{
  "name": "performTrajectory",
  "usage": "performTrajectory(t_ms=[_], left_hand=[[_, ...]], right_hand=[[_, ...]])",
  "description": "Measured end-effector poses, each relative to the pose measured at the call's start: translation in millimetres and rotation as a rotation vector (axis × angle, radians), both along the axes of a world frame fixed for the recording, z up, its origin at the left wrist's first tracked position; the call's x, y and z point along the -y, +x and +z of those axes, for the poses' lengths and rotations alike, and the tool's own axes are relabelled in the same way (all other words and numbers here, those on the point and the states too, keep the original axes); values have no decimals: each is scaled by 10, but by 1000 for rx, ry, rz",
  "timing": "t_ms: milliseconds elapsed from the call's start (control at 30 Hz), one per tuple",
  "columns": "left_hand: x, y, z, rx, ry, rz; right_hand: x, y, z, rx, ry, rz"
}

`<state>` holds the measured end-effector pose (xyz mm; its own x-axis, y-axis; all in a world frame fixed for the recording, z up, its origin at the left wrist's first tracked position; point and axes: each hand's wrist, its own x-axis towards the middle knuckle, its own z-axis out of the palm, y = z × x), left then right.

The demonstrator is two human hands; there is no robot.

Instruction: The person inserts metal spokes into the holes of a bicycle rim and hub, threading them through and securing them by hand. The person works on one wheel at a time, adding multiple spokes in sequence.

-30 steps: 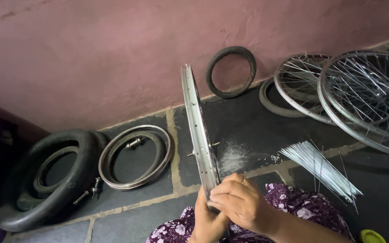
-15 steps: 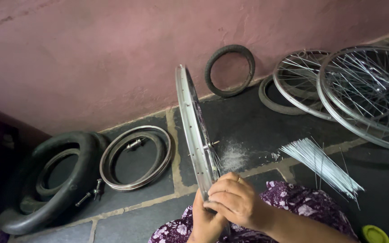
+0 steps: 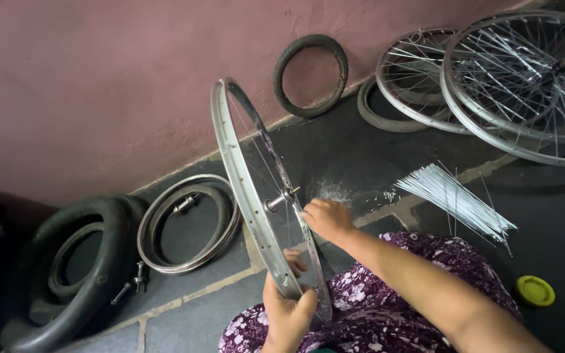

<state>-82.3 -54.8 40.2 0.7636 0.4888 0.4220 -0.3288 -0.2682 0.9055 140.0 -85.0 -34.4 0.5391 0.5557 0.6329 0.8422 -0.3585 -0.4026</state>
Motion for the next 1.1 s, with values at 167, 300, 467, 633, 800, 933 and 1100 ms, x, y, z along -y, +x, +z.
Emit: performTrajectory(t_ms=[167,300,467,633,800,933,1100], left_hand=[[-20,16,-30,-59,2,25],[-49,37,-47,-18,82,38],[-103,142,80,-1,21,-19],[-505,628,449,-75,-51,39],[-671,785,386,90,324,325],[-384,639,-280,-40,155,411],[-377,503,-702,-68,168,278]], right_hand=[[-336,28,74,97,21,-126],[-392,59,110,79,-58,-177],[-349,52,70,59,-51,-180],[-213,-173,-17,-197,1,-169],[-47,-430,47,-669,92,-26],[27,-447,164,-1125,283,104],[127,-455,251,-1299,392,178]])
